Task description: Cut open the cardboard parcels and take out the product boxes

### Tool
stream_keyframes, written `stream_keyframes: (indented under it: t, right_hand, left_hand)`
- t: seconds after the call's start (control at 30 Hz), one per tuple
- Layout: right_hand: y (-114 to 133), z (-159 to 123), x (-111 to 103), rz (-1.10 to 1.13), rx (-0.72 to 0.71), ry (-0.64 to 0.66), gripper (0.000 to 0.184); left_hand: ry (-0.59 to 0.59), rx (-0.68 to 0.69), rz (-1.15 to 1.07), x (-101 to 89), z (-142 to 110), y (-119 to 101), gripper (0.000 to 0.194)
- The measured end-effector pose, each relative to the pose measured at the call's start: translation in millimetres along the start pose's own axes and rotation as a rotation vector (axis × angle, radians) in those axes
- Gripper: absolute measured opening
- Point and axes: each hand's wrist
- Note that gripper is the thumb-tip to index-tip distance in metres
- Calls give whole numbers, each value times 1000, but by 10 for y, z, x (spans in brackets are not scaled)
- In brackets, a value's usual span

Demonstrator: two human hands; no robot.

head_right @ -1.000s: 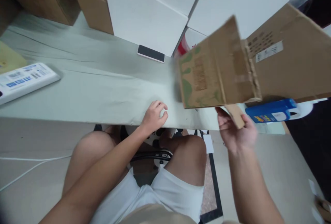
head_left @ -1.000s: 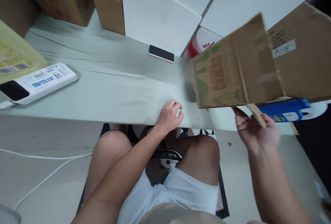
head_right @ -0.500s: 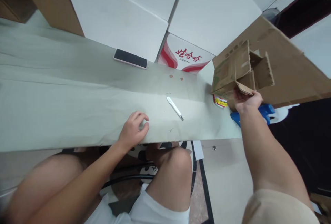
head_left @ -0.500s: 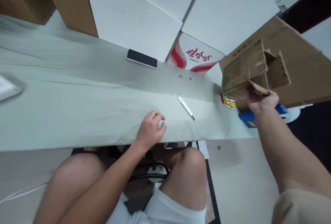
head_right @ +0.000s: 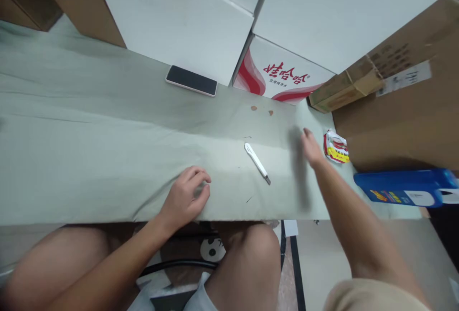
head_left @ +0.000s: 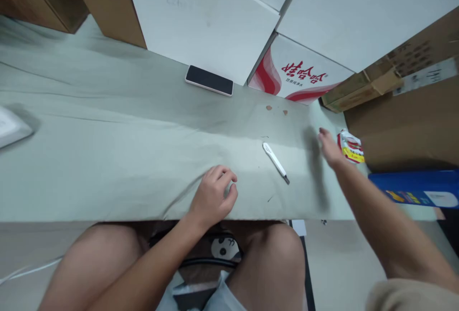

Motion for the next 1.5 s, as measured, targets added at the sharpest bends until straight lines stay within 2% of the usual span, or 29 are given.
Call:
stream_keyframes:
  t: [0.1,0.17,0.23,0.3,0.43,0.57,0.67,0.8,0.83,0.97,1.03,1.1,1.23,1.3,1.37,1.43,1.5]
  right_hand:
    - [-73,-662,266,-141,-20,-23,41]
    - [29,-1023,373,-222,-57,48,48]
    - [212,-1253,469,-311,-98,141,58]
    - [429,-1347,592,-410,-124,222,65]
    - [887,-1279,983,-618,-153,299,59]
    - [1455,-1158,1558,-748,-253,361,43]
    - [2018,-1086,2079,-756,-386,425,16]
    - [2931,-916,2836,-707,-543,372,2]
    - [3173,-856,3016,-691,-575,339,5]
    - [4060,-570,3628,-655,-678,195,37]
    - [4381,-403,3864,-656,-693,148,52]
    - [4589,-226,4059,-664,-662,138,51]
    - [4739,63,4304,-600,-576,185,23]
    - [4755,93,4338,-595,-574,189,20]
    - [4762,2,4312,-643,-602,174,19]
    - [4753,-204,4226,-697,-649,159,17]
    - [4699,-473,4072,-747,-694,157,28]
  left_hand:
    - [-17,14,-30,-40,-45,12,16]
    - [-37,15,-44,-89,-85,28,16]
    - [-51,3,-50,-146,-117,37,16]
    - [-62,-22,-53,-209,-138,24,16]
    - [-77,-93,-86,-366,-159,-47,16]
    - [-109,-150,-175,-580,-168,-78,15]
    - [-131,-215,-242,-757,-186,-66,12]
    - [-132,-338,-386,-957,-256,-23,8]
    - [-119,-373,-433,-992,-277,-7,8]
    - [-10,-529,-517,-1068,-312,73,9]
    - [47,-580,-511,-1083,-288,112,13]
    - [81,-603,-511,-1095,-245,147,17]
    - [89,-612,-567,-1102,-159,196,15]
    - [80,-617,-573,-1092,-139,208,13]
    - [60,-622,-558,-1076,-138,207,12]
    - [16,-617,-565,-1059,-151,197,10]
    - [-66,-596,-595,-1046,-171,185,6]
Point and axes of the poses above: each hand's wrist, its own z-axis towards the middle knuckle, its own x-axis out of the palm, y = z × x, and after that the axes turned 2 degrees about -y, right-handed
